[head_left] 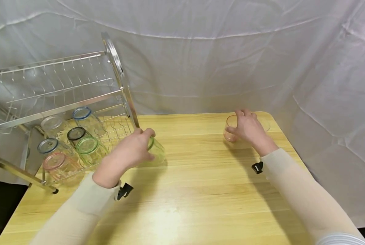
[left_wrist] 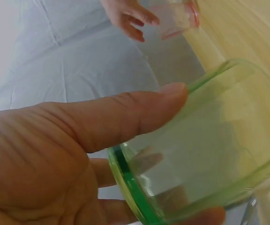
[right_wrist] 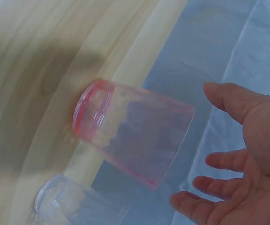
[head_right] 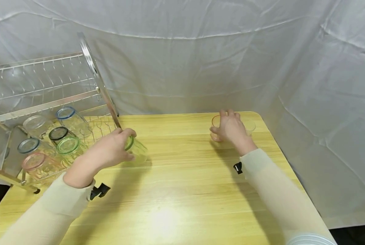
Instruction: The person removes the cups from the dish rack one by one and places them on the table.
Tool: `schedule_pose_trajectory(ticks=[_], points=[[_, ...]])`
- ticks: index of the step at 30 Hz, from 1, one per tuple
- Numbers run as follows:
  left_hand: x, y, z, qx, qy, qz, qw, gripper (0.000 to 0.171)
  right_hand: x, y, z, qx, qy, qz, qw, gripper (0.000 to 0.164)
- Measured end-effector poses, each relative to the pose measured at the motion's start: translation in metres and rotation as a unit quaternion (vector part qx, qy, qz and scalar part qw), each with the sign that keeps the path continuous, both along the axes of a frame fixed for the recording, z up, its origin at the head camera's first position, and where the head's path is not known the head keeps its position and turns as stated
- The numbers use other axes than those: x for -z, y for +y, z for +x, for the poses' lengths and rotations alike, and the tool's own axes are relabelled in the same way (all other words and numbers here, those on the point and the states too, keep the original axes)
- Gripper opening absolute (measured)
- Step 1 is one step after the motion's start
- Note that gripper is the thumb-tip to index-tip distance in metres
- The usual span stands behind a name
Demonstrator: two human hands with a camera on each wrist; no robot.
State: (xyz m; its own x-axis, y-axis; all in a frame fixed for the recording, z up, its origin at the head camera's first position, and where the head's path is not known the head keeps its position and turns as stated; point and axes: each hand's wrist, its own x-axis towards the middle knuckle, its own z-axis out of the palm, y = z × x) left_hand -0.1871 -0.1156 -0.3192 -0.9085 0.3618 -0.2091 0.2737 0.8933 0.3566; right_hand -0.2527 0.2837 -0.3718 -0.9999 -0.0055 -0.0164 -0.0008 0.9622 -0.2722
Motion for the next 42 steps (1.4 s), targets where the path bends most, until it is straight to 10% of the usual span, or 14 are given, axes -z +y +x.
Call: schedule_pose_trajectory(ticks=[15,27,34,42], points=[[0.049,0.021,-0.005,-0.051,-0.057,0.210,0.9748,0.079,0.013,-0.034,0.040,-0.049,0.124,-0.129,0.983,0.061],[0.093,0.040,-0.008,-0.071,-0.113,0.383,0.9139,0.081,0.032,-0.059,0.062,-0.056,0.046,-0.300,0.951,0.060],[0.110,0.049,-0.010,-0.050,-0.112,0.400,0.9081,0.081,0.043,-0.064,0.068,-0.080,-0.030,-0.359,0.929,0.071],[0.122,0.060,-0.013,-0.035,-0.137,0.447,0.8834,0.084,0.050,-0.070,0.073,-0.135,-0.110,-0.440,0.881,0.086]])
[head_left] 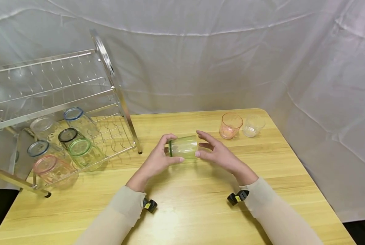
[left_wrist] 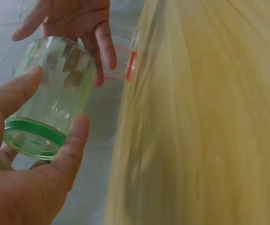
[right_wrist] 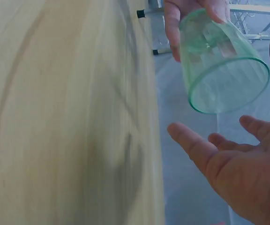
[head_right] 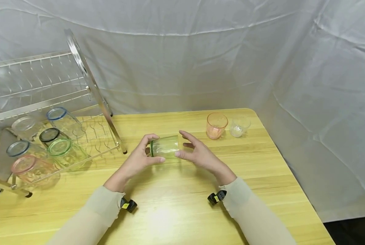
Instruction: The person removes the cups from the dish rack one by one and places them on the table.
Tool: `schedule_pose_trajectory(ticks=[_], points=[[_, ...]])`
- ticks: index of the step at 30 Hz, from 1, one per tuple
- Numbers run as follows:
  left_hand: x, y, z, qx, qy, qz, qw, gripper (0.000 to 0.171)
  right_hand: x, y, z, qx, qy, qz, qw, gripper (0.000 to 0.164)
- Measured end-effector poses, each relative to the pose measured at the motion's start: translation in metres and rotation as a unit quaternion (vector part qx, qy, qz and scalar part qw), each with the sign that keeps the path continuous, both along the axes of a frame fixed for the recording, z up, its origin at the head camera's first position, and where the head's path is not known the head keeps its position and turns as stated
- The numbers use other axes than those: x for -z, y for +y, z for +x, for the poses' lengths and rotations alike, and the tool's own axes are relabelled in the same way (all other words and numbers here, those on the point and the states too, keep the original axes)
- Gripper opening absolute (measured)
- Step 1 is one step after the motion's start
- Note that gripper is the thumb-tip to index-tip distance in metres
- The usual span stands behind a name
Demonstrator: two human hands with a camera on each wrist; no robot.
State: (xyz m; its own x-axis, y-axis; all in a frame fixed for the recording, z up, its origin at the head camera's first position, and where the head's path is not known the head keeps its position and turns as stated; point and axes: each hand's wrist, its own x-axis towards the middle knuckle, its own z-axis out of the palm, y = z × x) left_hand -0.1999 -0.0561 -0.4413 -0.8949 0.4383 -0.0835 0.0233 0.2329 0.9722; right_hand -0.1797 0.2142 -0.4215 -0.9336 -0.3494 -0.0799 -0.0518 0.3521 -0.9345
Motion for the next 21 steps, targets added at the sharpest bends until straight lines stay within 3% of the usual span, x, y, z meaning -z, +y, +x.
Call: schedule_pose_trajectory(ticks=[7,12,21], points=[[0.004,0.007,0.001,0.011,-0.006,0.031,0.9994,0.083,0.005,-0.007,0.000,-0.018,-0.036,-0.062,0.997,0.092],[0.004,0.009,0.001,0.017,-0.004,0.034,0.9993,0.084,0.007,-0.011,0.000,-0.010,-0.056,-0.117,0.991,0.087],[0.006,0.011,-0.001,0.029,-0.005,0.035,0.9990,0.084,0.012,-0.013,0.001,0.025,-0.041,-0.128,0.991,0.077]])
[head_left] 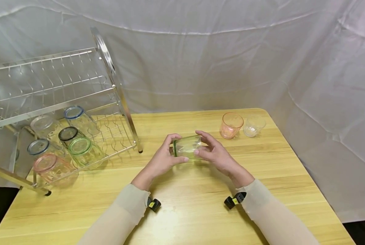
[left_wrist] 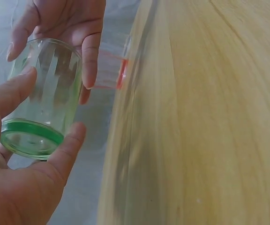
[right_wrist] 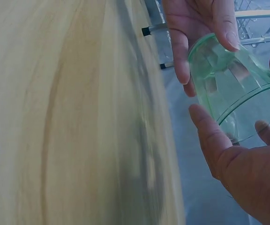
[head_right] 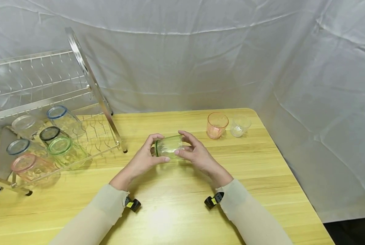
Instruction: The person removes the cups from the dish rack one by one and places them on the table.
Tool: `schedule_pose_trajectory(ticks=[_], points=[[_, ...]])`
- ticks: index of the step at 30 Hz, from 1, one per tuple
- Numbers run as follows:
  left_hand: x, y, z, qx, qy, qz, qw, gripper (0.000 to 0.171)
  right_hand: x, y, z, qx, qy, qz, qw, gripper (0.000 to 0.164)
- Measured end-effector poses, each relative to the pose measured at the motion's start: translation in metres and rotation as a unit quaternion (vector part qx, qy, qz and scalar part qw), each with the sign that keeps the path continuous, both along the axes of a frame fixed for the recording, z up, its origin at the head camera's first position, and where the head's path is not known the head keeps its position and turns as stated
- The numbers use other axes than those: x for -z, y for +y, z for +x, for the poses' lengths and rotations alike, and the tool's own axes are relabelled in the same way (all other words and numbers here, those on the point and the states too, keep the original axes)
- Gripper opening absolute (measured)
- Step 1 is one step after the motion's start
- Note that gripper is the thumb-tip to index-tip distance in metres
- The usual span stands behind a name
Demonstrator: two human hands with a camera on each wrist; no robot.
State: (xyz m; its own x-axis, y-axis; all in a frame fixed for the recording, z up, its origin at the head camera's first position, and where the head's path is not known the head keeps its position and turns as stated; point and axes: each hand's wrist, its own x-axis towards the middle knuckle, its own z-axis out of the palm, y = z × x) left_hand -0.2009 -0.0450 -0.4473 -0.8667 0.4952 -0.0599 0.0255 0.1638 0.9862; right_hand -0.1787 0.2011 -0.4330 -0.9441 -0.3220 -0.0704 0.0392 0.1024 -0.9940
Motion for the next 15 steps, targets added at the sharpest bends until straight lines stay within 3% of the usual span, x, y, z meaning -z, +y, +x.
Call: schedule_pose_trajectory(ticks=[8,15], points=[[-0.004,-0.002,0.001,-0.001,0.003,-0.005,1.0000,0.091,0.000,0.002,-0.001,0.008,-0.004,0.011,1.000,0.078],[-0.007,-0.017,0.011,-0.045,0.031,-0.048,0.9974,0.082,-0.004,0.010,-0.007,0.028,0.001,0.047,0.999,0.077]])
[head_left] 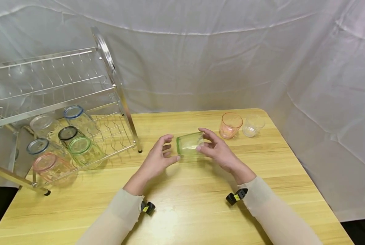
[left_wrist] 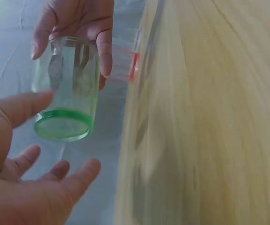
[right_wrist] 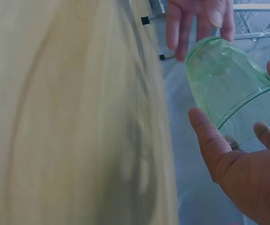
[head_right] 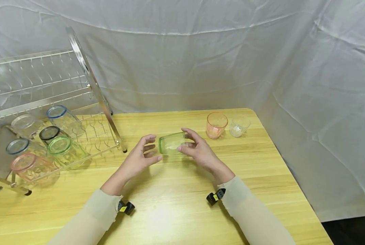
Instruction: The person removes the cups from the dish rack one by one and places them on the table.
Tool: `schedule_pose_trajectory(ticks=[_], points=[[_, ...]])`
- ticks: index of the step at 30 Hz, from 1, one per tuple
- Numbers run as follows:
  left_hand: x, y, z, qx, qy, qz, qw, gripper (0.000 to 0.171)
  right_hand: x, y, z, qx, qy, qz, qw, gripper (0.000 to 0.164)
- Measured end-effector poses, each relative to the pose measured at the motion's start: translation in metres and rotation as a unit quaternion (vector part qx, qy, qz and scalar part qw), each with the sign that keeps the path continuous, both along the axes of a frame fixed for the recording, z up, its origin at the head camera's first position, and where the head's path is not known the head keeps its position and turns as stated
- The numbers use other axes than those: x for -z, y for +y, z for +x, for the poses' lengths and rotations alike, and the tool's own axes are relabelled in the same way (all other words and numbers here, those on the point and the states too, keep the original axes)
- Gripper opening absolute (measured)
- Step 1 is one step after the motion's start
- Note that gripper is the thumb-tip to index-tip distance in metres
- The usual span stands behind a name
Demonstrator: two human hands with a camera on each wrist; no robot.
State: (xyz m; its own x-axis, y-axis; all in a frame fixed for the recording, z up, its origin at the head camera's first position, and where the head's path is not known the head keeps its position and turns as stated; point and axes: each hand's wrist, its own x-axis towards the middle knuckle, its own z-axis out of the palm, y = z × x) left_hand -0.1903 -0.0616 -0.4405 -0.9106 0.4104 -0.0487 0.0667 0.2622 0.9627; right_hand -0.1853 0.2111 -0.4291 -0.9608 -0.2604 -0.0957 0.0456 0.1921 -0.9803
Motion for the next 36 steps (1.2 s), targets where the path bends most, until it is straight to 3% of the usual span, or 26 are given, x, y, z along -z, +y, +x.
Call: schedule_pose_trajectory(ticks=[4,7,11,16,21,25,29,36], points=[[-0.005,-0.013,0.009,-0.029,0.029,-0.050,0.9979,0.072,-0.005,0.003,-0.005,0.012,0.012,0.027,0.999,0.076],[-0.012,-0.026,0.017,-0.048,0.060,-0.101,0.9920,0.067,-0.009,0.005,-0.009,0.017,0.030,0.054,0.998,0.078],[-0.021,-0.045,0.027,-0.087,0.113,-0.173,0.9745,0.057,-0.015,0.007,-0.016,0.017,0.055,0.093,0.994,0.080],[-0.030,-0.067,0.035,-0.155,0.181,-0.199,0.9505,0.040,-0.028,0.009,-0.025,0.018,0.075,0.150,0.986,0.085],[-0.034,-0.083,0.034,-0.200,0.223,-0.214,0.9298,0.034,-0.041,0.008,-0.038,0.022,0.109,0.254,0.961,0.089],[-0.032,-0.090,0.031,-0.207,0.228,-0.240,0.9207,0.037,-0.052,0.004,-0.051,0.009,0.124,0.319,0.939,0.089],[-0.027,-0.094,0.028,-0.198,0.225,-0.262,0.9173,0.041,-0.058,0.002,-0.065,-0.011,0.121,0.366,0.923,0.089],[-0.021,-0.097,0.025,-0.178,0.208,-0.286,0.9182,0.049,-0.062,-0.002,-0.081,-0.027,0.096,0.433,0.896,0.090]])
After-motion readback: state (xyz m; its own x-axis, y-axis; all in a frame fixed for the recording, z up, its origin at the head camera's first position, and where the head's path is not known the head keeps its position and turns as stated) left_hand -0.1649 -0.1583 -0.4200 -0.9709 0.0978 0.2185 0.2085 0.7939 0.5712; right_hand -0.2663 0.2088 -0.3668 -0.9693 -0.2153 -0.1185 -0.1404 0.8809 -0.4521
